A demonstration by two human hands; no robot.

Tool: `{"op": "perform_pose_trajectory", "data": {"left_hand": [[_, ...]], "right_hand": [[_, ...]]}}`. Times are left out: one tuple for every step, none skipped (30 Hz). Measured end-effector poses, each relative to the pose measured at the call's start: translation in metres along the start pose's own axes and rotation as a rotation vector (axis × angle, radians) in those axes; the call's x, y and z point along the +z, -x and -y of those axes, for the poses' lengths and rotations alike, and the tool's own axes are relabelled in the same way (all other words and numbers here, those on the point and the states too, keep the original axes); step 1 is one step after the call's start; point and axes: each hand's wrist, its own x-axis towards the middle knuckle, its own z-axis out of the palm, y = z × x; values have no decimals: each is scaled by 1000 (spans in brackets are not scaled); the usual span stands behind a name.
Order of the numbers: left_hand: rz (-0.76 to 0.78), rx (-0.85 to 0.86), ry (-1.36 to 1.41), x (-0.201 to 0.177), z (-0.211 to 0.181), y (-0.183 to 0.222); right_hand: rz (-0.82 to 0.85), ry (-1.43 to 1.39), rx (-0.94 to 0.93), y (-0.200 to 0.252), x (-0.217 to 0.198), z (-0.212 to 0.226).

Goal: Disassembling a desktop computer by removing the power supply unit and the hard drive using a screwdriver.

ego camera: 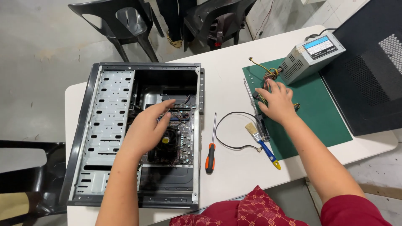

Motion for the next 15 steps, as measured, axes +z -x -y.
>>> {"op": "perform_pose_trajectory", "data": {"left_hand": [[-4,-3,3,0,6,0],[-20,-38,11,0,13,0],[-36,-74,20,0,19,0],[-39,-78,21,4,32,-2],[-61,-92,-3,8,45,-4],[-83,-104,-28,11,58,-6],[-87,-107,-27,16,71,-8],[-94,-135,-55,21,85,-10],[-100,-162,-84,26,98,-13],[-103,-166,-81,32,110,-16],[-81,-205,-126,37,123,-18],[-58,-244,-170,43,135,-21],[-60,-248,-167,47,140,-24],[-37,-241,-194,51,144,-27],[-15,-234,-221,54,149,-29]], "right_hand": [[1,2,-5,-2,-8,8],[-51,-29,-43,-4,-15,17],[-102,-61,-82,-5,-22,26],[-101,-62,-87,-8,-27,36],[-211,-65,-147,-11,-32,46],[-323,-69,-206,-14,-37,56],[-323,-70,-211,-17,-48,71],[-390,-153,-271,-20,-59,86],[-456,-237,-331,-23,-69,101],[-454,-238,-336,-25,-77,117],[-480,-310,-391,-27,-85,133],[-504,-383,-446,-29,-93,149],[-501,-384,-450,-30,-95,168],[-451,-490,-506,-31,-97,186],[-398,-597,-561,-32,-100,205]]}}
